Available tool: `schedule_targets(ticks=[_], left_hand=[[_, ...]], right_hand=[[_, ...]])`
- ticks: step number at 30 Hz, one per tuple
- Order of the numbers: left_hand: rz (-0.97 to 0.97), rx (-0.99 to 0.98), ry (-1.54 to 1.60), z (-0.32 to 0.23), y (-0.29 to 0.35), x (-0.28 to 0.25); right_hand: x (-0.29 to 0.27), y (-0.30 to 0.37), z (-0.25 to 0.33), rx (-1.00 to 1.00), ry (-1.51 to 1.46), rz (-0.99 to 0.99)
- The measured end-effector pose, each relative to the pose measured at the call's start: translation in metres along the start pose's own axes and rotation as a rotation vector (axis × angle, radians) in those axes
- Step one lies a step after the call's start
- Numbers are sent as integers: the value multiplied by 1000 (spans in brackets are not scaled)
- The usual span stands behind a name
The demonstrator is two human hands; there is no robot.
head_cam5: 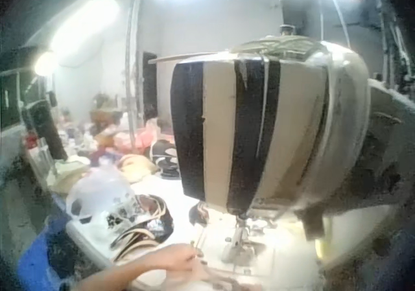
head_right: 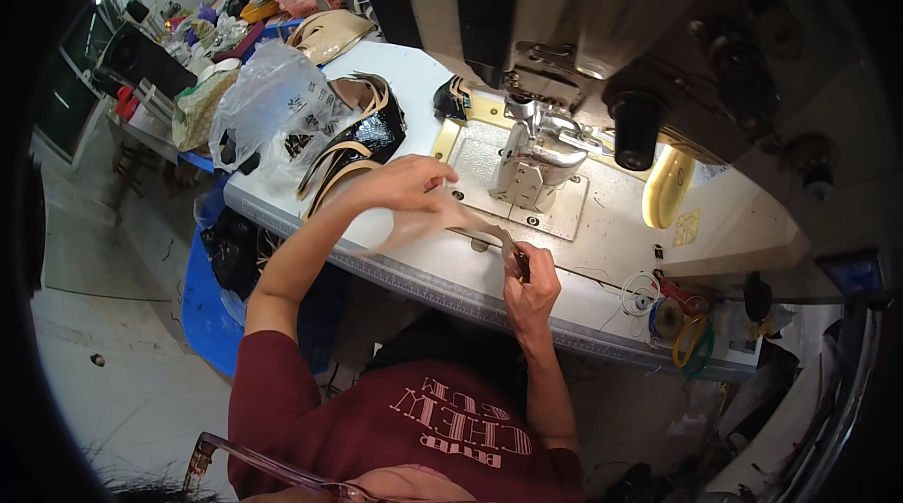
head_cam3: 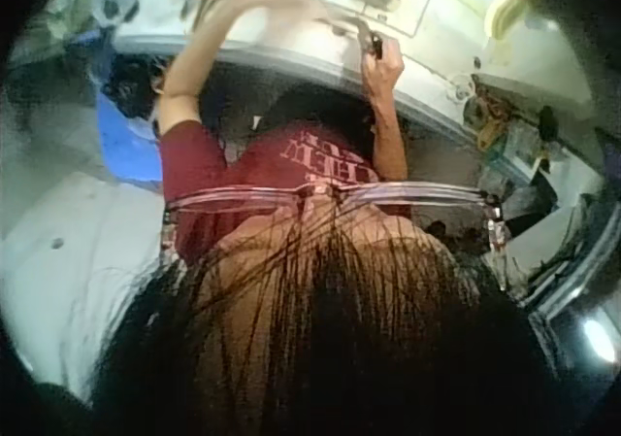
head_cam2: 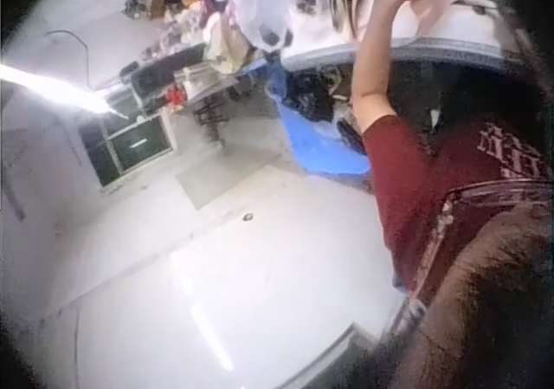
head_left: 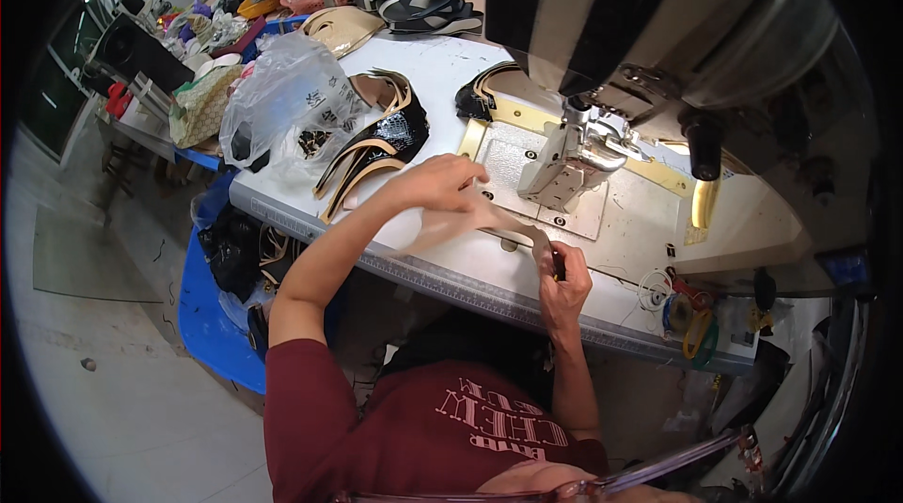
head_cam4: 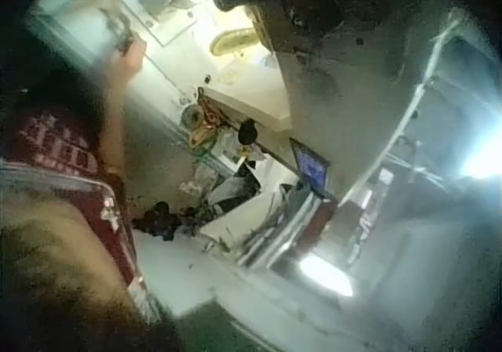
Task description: The person binds the edges of shoe upper pieces by feeding them through an edge-binding sewing machine and trims excess tape and thread with thread snips.
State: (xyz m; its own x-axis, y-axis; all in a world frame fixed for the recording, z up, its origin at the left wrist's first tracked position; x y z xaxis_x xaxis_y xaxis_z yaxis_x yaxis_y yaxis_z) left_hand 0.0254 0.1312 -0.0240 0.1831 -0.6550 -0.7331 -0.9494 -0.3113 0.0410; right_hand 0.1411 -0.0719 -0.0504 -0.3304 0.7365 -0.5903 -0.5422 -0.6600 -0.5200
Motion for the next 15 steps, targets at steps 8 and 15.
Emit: schedule_targets(ticks=[8,15], left_hand=[[-294,257,153,-74,21,-17],[23,422,741,-133,33,9]], right_hand=[[-67,0,40,-336,111,-301],[-77,-23,-12,299,-701,-205]])
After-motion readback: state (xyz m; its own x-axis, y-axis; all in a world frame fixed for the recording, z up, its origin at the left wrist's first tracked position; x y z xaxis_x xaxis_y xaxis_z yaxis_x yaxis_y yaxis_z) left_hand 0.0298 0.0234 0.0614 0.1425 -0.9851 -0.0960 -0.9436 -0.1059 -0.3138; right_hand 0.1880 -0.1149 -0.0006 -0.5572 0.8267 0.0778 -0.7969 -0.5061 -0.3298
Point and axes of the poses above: each hand's wrist, its own y-axis away from the middle knuckle, its own x-axis out of the palm, z = x × y, the point moved 4 cm from there along -y, towards the middle knuckle, and after that the axes turned 12 degrees about y, right-handed, at the moved point
